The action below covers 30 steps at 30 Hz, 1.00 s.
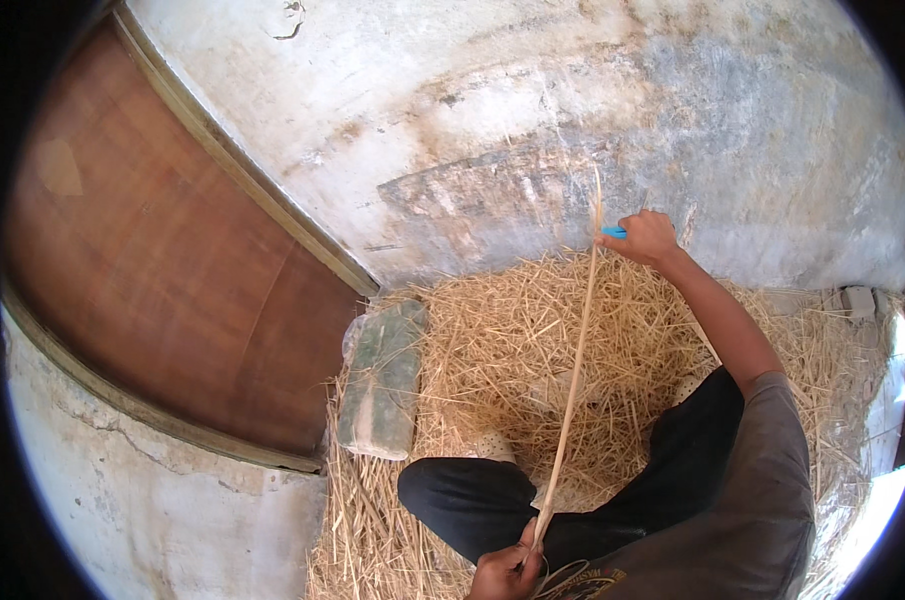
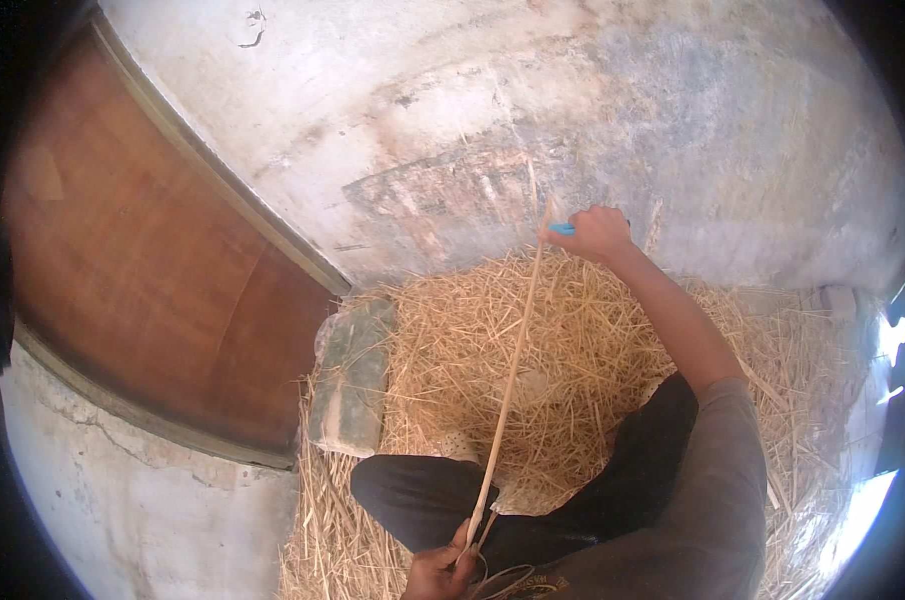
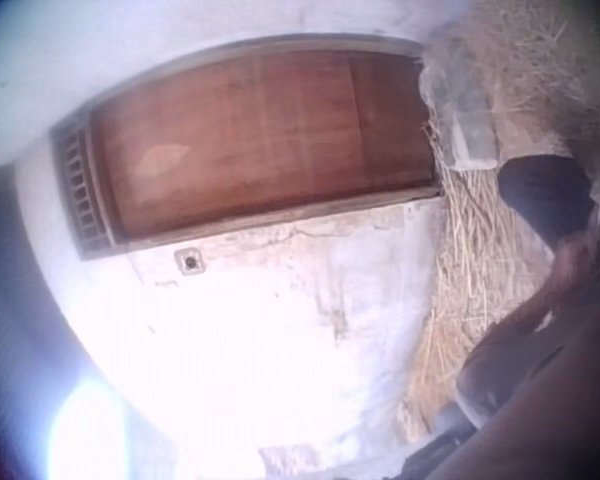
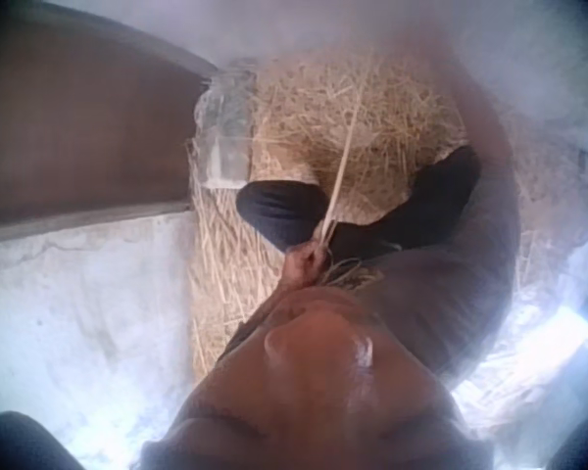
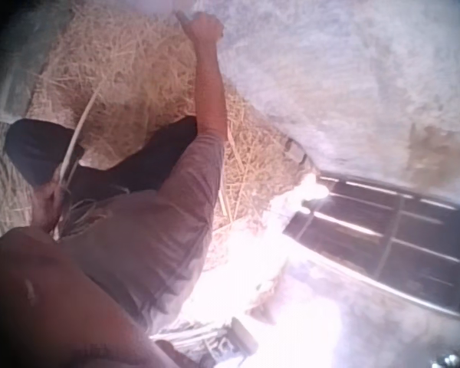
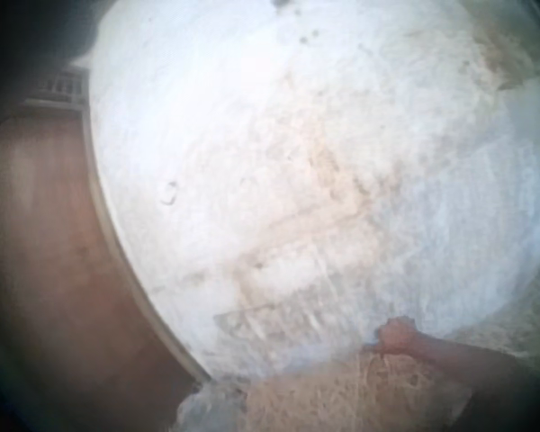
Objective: The person sits on a straw-covered floor and uses a small blue knife to peel the outer layer off a long, thin wooden stick. They hold the stick vertically and scrape downwards repeatedly, removing strips of bark.
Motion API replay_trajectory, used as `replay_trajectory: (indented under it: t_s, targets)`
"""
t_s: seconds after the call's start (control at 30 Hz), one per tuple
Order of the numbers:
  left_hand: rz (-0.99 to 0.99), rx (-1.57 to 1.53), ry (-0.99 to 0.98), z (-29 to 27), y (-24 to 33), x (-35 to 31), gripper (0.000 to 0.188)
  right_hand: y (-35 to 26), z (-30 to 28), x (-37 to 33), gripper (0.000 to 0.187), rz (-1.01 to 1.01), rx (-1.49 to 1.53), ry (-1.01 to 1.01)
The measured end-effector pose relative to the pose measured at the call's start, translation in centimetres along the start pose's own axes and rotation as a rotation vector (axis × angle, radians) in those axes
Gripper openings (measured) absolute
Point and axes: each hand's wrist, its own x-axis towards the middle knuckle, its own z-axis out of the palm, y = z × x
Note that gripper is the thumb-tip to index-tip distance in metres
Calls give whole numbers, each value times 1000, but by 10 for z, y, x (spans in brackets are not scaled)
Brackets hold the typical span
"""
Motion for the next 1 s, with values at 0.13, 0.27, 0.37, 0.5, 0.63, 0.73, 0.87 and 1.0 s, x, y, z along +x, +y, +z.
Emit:
replay_trajectory:
  t_s: [0.13,0.27,0.37,0.5,0.63,0.73,0.87,1.0]
  targets:
    - [-273,-22,-57,8,13,-24,24,98,30,19,86,484,193,200]
    - [-577,-511,551,51,66,-28,16,145,51,-9,93,637,297,170]
    - [111,467,153,5,6,7,30,142,85,-40,94,444,289,18]
    - [73,273,37,28,62,47,38,47,33,-70,85,169,323,-180]
    - [186,260,51,38,80,65,37,-52,9,-111,72,-289,461,-23]
    - [184,266,66,40,85,69,37,-93,13,-154,68,-540,578,48]
    - [255,452,119,47,84,70,35,-114,5,-172,69,-664,423,41]
    - [431,703,200,44,75,64,34,-109,11,-139,71,-426,335,149]
